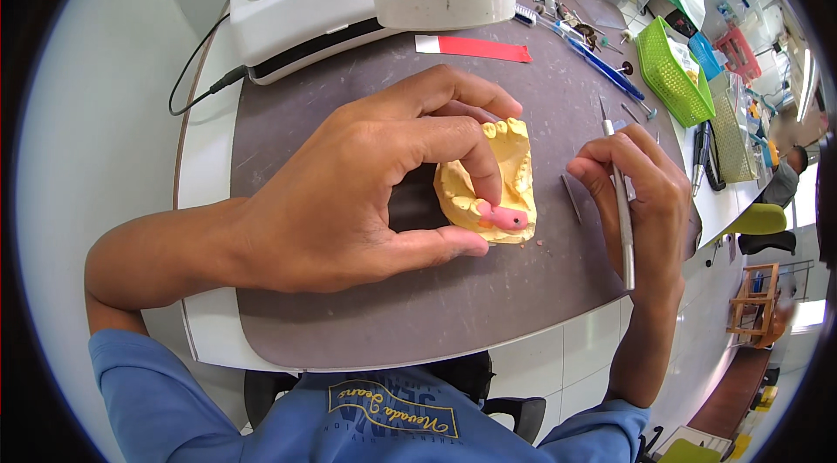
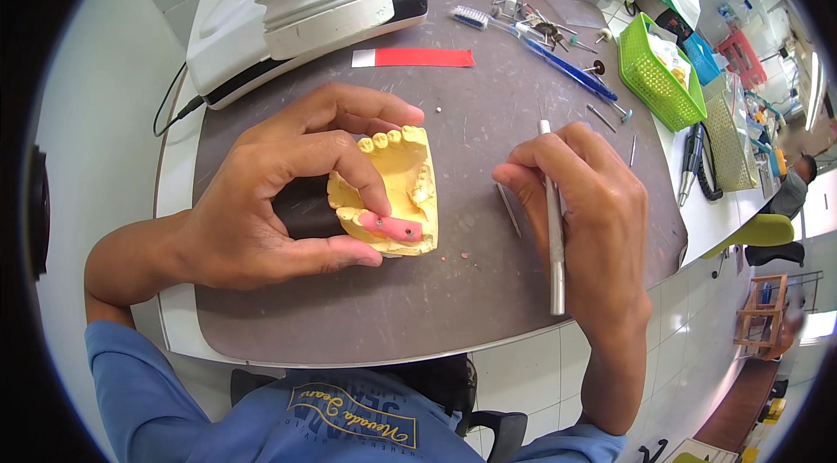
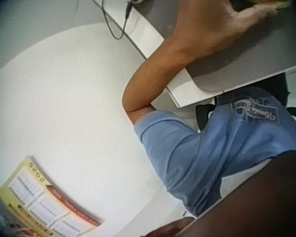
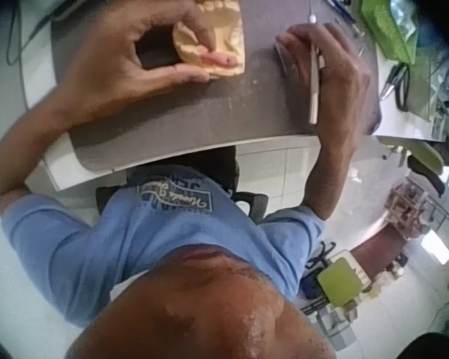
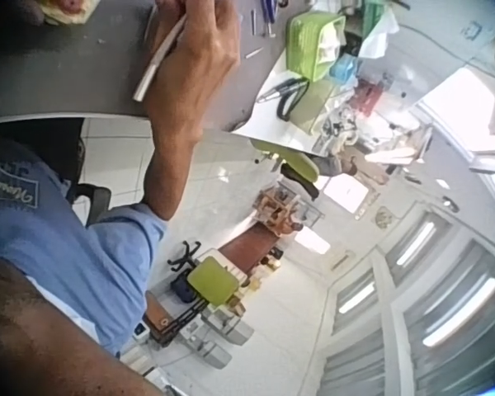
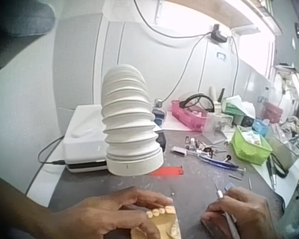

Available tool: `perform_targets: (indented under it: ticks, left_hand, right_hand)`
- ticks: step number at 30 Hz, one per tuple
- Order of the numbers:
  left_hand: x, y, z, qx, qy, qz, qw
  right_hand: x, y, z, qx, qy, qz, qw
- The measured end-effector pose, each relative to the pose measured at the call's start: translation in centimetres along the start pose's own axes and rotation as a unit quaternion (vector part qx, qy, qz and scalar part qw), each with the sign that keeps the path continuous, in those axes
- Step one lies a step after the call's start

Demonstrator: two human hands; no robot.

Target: Manually shaping and refining the wax or acrylic base of a dental prosthetic model using a precision carving tool.

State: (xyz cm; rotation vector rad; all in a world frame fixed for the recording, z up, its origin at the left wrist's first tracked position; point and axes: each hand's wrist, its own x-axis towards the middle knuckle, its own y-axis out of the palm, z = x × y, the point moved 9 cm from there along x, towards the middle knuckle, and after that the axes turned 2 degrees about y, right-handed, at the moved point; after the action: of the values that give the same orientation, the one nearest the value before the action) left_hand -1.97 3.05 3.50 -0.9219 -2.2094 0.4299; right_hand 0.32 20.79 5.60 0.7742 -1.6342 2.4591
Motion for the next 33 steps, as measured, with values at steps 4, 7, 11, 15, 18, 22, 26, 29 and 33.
perform_targets:
  ticks: [4, 7, 11, 15, 18, 22, 26, 29, 33]
  left_hand:
    - [0.0, -0.1, 0.2, -0.008, -0.007, -0.002, 1.0]
    - [0.1, -0.1, 0.1, -0.008, -0.009, -0.007, 1.0]
    - [0.1, 0.0, -0.1, 0.004, 0.006, 0.006, 1.0]
    - [0.2, 0.3, -0.1, -0.012, 0.003, 0.006, 1.0]
    - [0.5, 0.5, 0.0, -0.011, 0.007, 0.01, 1.0]
    - [0.6, 0.8, 0.0, 0.019, -0.013, 0.053, 0.998]
    - [0.3, 0.2, 0.1, 0.003, -0.036, 0.019, 0.999]
    - [0.0, -0.1, 1.0, -0.082, -0.117, -0.036, 0.989]
    - [-0.2, -0.3, 0.0, 0.043, -0.084, -0.043, 0.995]
  right_hand:
    - [0.1, 0.4, -0.1, -0.009, -0.009, -0.01, 1.0]
    - [0.3, 0.7, -0.2, 0.01, -0.001, 0.0, 1.0]
    - [0.5, 0.9, -0.5, 0.049, 0.009, 0.026, 0.998]
    - [0.4, 1.1, -0.1, 0.038, 0.008, 0.037, 0.999]
    - [0.3, 1.0, -0.2, 0.057, 0.015, 0.03, 0.998]
    - [0.2, -0.3, 0.0, 0.058, 0.005, -0.035, 0.998]
    - [-1.5, -1.3, 1.0, 0.147, 0.01, -0.075, 0.986]
    - [-3.0, -0.1, 1.9, 0.272, 0.028, -0.044, 0.961]
    - [-3.4, 2.0, 2.9, 0.437, 0.106, 0.001, 0.893]
